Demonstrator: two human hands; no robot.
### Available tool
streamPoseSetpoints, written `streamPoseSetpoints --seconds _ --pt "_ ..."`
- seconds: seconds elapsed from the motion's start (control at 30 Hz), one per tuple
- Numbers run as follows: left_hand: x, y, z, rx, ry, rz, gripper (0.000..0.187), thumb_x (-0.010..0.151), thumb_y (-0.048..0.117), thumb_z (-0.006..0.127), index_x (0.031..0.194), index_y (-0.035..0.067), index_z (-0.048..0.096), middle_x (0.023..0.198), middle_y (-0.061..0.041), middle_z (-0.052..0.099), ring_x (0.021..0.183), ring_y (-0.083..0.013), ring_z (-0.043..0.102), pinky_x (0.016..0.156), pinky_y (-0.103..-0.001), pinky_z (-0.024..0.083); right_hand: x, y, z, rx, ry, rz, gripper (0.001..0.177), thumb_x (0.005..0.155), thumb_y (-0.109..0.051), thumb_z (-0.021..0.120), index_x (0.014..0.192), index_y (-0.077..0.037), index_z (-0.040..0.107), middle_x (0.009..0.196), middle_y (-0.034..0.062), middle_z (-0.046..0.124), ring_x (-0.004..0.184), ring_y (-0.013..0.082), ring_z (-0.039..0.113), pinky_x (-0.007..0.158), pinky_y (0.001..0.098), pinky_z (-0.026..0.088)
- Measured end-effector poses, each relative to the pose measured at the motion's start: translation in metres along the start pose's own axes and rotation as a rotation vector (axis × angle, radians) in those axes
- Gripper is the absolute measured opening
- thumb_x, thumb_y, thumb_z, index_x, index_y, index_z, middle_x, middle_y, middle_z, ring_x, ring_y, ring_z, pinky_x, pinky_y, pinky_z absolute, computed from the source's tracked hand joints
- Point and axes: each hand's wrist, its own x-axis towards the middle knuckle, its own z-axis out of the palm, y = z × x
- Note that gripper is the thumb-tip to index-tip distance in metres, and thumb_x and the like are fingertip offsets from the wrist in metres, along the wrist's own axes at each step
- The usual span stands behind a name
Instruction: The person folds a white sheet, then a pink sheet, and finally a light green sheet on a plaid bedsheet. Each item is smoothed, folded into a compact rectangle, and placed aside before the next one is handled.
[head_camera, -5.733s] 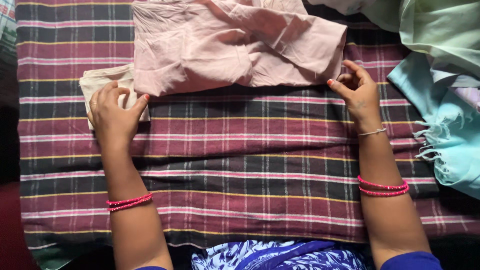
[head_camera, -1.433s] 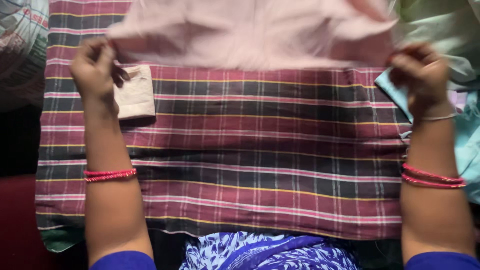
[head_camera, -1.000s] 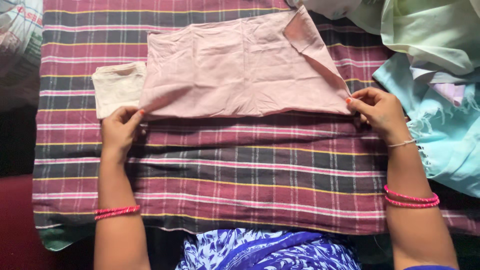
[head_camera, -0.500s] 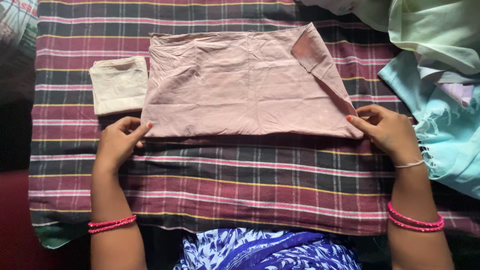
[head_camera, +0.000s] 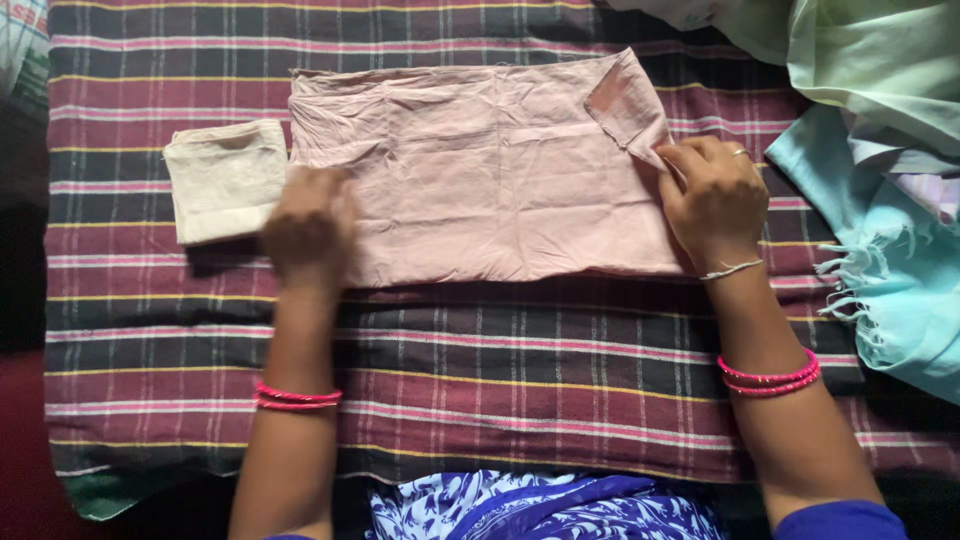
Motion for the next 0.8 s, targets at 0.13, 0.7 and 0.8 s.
streamPoseSetpoints --seconds 0.13,0.7,0.8 --pt "-0.001 0.049 0.019 -0.366 -0.039 0.053 0.016 0.094 0.015 0.073 0.109 0.012 0.069 0.096 -0.006 0.071 0.084 -0.0272 0.072 0.072 -0.039 0.057 0.006 -0.018 -0.001 0.284 0.002 -0.039 0.014 0.1 -0.02 0.074 0.111 -0.011 0.078 0.112 0.0065 0.075 0.104 0.0275 0.071 0.091 0.0386 0.055" --pt "0.012 0.172 0.039 -0.626 -0.152 0.262 0.025 0.083 0.021 0.073 0.105 0.013 0.066 0.094 -0.01 0.063 0.075 -0.0305 0.067 0.063 -0.044 0.054 0.01 0.008 0.021 0.091 -0.203 -0.019 0.022 0.095 -0.026 0.069 0.113 -0.019 0.078 0.132 0.0035 0.073 0.12 0.0291 0.063 0.096 0.0459 0.052" --pt "0.009 0.172 0.043 -0.634 -0.096 0.269 0.024 0.085 0.017 0.071 0.108 0.012 0.066 0.099 -0.01 0.064 0.077 -0.0296 0.067 0.066 -0.042 0.055 0.011 0.027 0.036 -0.026 -0.125 -0.111 0.031 0.098 -0.033 0.068 0.124 -0.017 0.075 0.147 0.0087 0.064 0.14 0.0311 0.051 0.107 0.0518 0.042"
